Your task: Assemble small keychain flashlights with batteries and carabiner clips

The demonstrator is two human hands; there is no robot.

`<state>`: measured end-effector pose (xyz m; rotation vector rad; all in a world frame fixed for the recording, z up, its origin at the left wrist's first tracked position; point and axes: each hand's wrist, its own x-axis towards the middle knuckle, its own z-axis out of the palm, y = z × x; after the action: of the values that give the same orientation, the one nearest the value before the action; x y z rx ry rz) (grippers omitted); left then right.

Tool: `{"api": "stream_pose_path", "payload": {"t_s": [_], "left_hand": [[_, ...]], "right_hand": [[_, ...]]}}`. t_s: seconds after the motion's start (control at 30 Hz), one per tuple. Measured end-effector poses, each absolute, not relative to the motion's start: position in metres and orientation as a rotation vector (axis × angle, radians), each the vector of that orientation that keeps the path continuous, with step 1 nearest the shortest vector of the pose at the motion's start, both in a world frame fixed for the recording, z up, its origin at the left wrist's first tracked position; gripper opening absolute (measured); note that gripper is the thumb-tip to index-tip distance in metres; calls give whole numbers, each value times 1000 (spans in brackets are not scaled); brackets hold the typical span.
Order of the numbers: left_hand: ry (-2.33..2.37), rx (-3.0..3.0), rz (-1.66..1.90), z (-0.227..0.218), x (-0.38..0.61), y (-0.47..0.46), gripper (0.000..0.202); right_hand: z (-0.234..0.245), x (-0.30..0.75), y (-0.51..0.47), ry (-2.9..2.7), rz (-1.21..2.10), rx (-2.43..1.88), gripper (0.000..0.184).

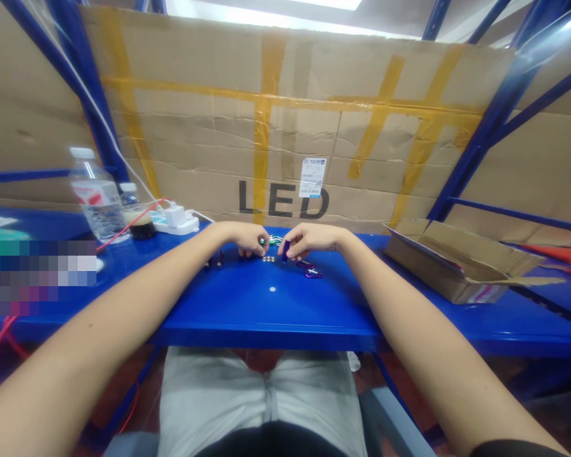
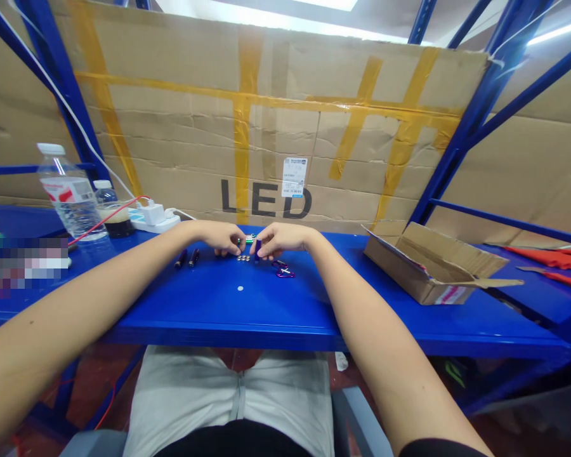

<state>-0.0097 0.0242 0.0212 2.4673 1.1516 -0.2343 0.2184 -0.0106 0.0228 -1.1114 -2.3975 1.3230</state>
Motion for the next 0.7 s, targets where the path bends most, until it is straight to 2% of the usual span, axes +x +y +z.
{"api": "stream_pose_path", "payload": {"t_s": [0.2, 0.7], "left_hand": [[1168, 2485, -209, 15, -11, 31, 21], [1265, 2504, -171, 16, -14, 31, 17]], "right_hand": [[25, 213, -12, -2605, 1132, -1195, 40], [25, 205, -21, -2549, 1260, -1173, 35]]}}
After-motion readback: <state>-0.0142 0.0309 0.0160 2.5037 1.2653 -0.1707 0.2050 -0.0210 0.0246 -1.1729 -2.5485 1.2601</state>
